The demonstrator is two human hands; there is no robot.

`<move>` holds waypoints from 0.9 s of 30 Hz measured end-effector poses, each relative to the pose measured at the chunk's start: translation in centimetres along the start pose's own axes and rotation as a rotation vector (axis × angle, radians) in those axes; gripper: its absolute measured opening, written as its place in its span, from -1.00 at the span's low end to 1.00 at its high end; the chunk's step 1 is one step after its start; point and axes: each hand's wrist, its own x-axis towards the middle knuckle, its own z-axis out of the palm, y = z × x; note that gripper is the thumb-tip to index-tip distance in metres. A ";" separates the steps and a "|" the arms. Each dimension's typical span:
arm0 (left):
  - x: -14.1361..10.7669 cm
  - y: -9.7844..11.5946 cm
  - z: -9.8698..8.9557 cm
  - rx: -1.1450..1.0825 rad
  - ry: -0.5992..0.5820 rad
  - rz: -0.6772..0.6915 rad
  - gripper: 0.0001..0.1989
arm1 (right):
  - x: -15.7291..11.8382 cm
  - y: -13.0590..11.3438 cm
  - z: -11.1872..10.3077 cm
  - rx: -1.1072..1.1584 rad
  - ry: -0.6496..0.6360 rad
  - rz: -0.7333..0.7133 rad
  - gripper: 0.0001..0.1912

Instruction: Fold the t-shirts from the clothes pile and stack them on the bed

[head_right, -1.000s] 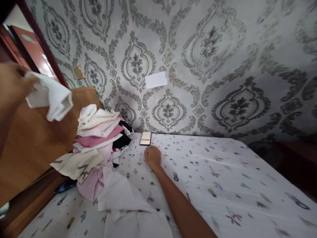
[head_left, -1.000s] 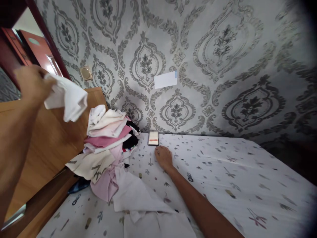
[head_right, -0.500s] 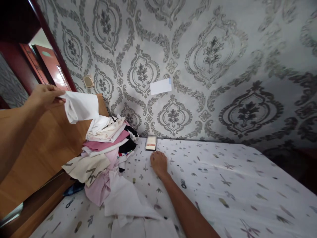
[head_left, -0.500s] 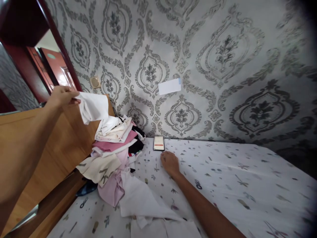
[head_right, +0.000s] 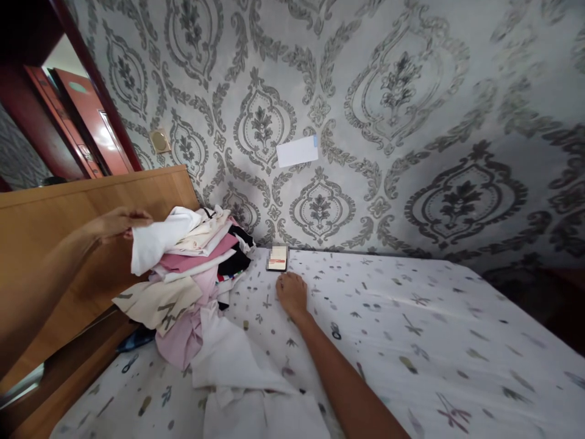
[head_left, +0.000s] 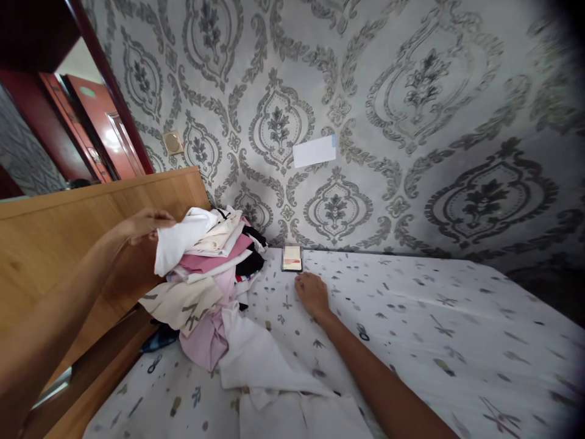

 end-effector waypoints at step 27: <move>-12.5 -8.4 22.1 0.362 -0.512 0.276 -0.70 | -12.0 -5.9 -7.1 0.558 -0.550 -0.272 -0.77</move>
